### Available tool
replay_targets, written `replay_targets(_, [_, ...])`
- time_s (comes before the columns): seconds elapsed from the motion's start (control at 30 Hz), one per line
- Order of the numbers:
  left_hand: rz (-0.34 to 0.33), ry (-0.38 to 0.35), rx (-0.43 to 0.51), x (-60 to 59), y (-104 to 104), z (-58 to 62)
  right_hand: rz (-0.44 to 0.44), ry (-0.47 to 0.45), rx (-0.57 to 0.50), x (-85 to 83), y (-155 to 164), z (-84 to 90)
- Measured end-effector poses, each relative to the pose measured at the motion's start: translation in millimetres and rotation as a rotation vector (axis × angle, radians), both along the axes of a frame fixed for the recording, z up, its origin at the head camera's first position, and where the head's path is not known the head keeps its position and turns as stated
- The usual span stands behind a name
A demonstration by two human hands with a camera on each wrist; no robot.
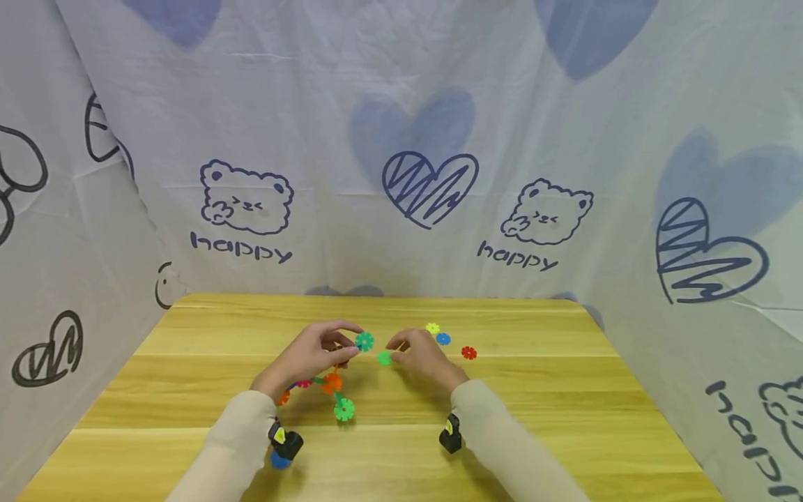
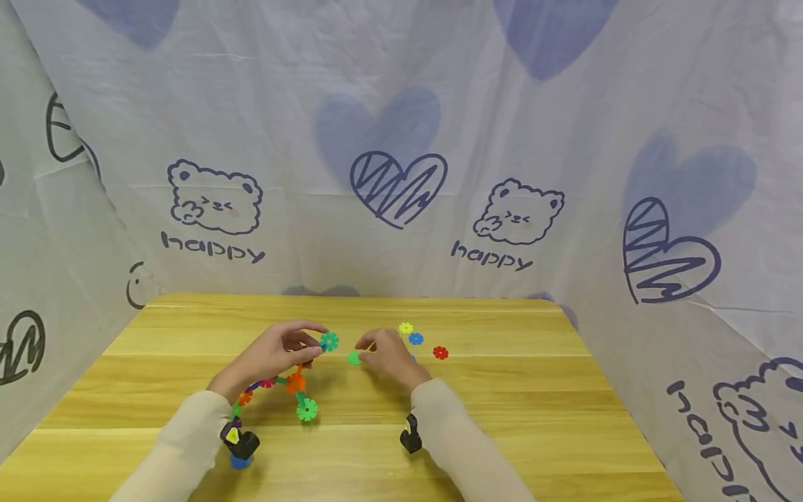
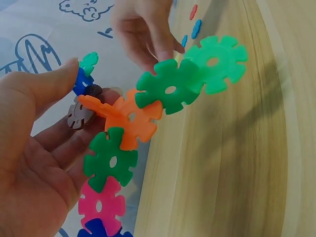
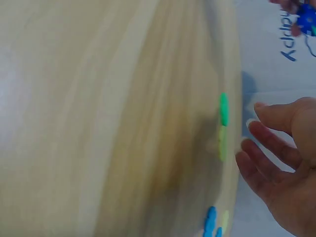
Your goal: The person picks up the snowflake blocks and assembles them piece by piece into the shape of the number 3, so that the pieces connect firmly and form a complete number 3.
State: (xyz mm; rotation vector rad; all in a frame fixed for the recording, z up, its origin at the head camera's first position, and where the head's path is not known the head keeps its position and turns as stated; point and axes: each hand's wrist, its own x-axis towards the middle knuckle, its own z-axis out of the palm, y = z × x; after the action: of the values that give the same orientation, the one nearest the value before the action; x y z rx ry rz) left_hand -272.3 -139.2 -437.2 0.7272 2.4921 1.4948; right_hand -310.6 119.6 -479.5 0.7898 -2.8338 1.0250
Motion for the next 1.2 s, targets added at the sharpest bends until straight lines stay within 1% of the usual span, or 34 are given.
replay_targets(0.07, [-0.004,0.011,-0.002,-0.4,-0.9,-0.1,0.016,0.023,0.030,-0.9,-3.2,-4.1])
replay_targets(0.13, [-0.007,0.024,-0.004,-0.4,-1.5,0.1,0.020,0.027,0.041,-1.3,-6.2,-6.7])
replay_targets(0.23, [-0.011,0.039,-0.008,-0.7,-2.3,0.6,0.015,0.022,0.049,-1.8,-9.3,-8.8])
replay_targets(0.5, [0.009,0.050,-0.021,-0.6,-2.4,2.3,0.028,0.014,0.087,-2.5,-12.4,-12.8])
replay_targets(0.77, [-0.017,0.062,-0.013,-0.6,-3.6,2.0,0.047,0.053,0.115,-5.3,-13.1,-17.5])
replay_targets(1.03, [-0.017,0.056,-0.014,0.3,-2.8,3.1,0.048,0.012,0.154,-5.9,-11.8,-16.5])
replay_targets(1.2, [-0.017,0.062,-0.014,0.6,-2.3,3.5,0.048,0.012,0.118,-6.0,-9.3,-15.8])
